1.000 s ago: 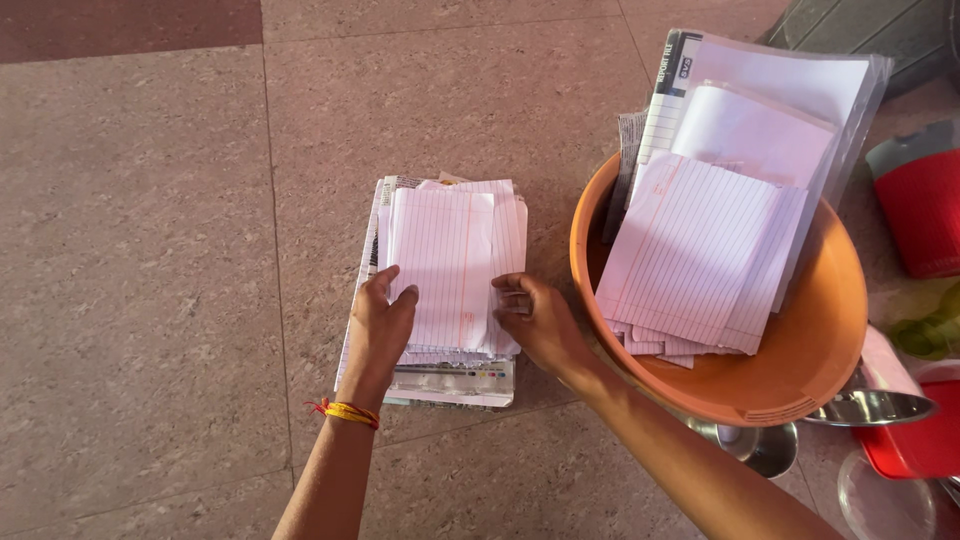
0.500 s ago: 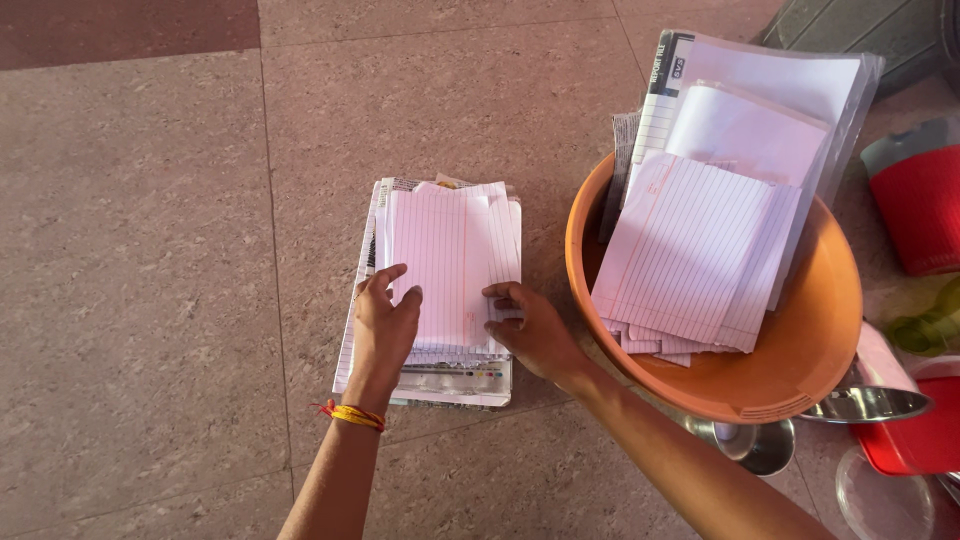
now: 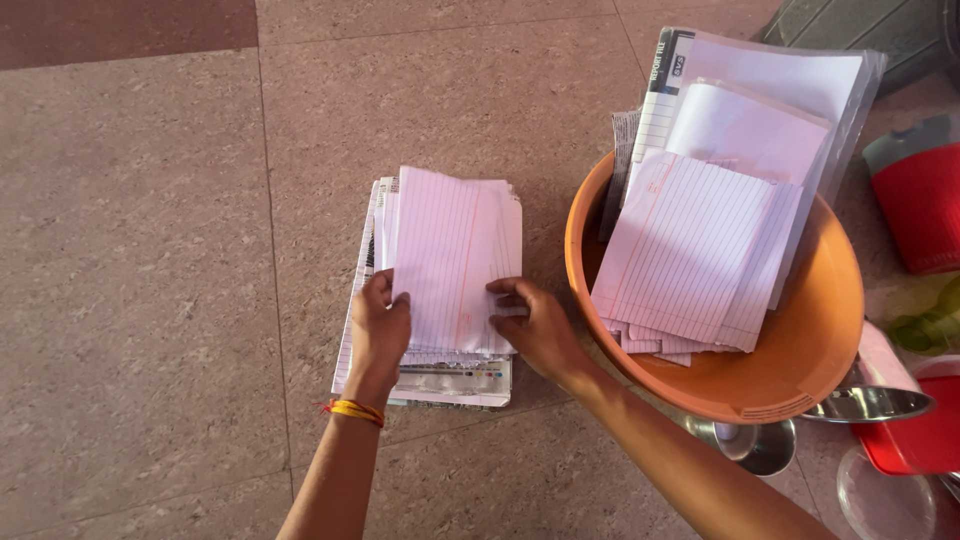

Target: The person sorts through a stack of lined paper and other documents on the floor, separating them into different piles. They then place the sorted papers into an orange plastic basin.

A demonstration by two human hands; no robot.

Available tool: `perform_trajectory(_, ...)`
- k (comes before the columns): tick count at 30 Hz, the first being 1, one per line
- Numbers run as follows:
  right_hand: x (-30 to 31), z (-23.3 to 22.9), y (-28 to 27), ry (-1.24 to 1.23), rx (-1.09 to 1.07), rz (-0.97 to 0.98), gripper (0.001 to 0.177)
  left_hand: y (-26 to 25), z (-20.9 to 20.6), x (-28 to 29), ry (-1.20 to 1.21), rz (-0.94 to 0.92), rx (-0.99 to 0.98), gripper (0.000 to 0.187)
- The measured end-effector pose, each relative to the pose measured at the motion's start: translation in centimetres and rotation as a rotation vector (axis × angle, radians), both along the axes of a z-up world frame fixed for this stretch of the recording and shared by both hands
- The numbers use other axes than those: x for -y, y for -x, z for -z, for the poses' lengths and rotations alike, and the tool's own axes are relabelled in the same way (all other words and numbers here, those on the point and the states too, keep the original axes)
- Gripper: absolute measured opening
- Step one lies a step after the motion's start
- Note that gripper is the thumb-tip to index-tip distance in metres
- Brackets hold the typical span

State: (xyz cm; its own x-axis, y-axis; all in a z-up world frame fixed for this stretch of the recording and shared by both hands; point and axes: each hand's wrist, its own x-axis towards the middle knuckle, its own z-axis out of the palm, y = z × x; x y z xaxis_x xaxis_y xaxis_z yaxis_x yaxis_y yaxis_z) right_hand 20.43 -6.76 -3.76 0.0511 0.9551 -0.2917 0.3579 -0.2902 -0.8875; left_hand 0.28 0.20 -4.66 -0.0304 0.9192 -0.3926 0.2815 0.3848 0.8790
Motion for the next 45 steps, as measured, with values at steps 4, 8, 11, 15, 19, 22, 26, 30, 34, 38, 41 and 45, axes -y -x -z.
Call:
perform_trajectory(4,0.2,-0.6,-0.5,-0.008,0.004,0.024,0.058,0.5,-2.5,-0.4,-0.019,-0.007,-0.034,0.033)
perform_trajectory(8,-0.2,-1.7,-0.7,-0.089,-0.058,0.036,0.073,0.7,-5.1,-0.7,-0.167,0.007,0.056,0.032)
perform_trajectory(11,-0.5,-3.2,-0.5,-0.086,-0.124,0.073,0.079,0.6,-6.5,-0.9,-0.272,0.032,0.23,0.03)
perform_trajectory(15,-0.2,-5.7,-0.2,-0.064,-0.252,0.176,0.082,0.3,-8.3,-0.8,-0.322,0.082,0.297,0.028)
perform_trajectory(19,-0.3,-7.7,-0.6,-0.047,-0.352,0.375,0.085,0.0,-9.6,-0.3,-0.328,0.114,0.36,0.029)
perform_trajectory(22,0.2,-8.5,-1.9,-0.128,-0.453,0.39,0.064,-0.5,-10.2,0.1,-0.31,0.145,0.351,0.03)
perform_trajectory(26,1.1,-8.8,-3.9,-0.264,-0.44,0.341,0.04,-1.4,-10.7,0.8,-0.272,0.196,0.384,0.032)
perform_trajectory(30,2.1,-9.1,-6.0,-0.263,-0.459,0.399,0.032,-3.2,-10.6,1.6,-0.267,0.271,0.31,0.028)
perform_trajectory(34,3.1,-8.9,-8.5,-0.298,-0.318,0.463,0.031,-5.5,-10.8,2.6,-0.406,0.289,0.21,0.027)
perform_trajectory(38,4.6,-8.5,-11.3,-0.38,-0.338,0.475,0.032,-7.9,-11.0,3.3,-0.537,0.275,0.143,0.027)
perform_trajectory(41,5.7,-8.1,-13.6,-0.367,-0.248,0.52,0.03,-9.6,-10.8,3.5,-0.546,0.298,0.171,0.029)
perform_trajectory(45,6.1,-7.9,-15.7,-0.395,-0.227,0.56,0.031,-11.6,-10.1,4.4,-0.469,0.426,0.228,0.042)
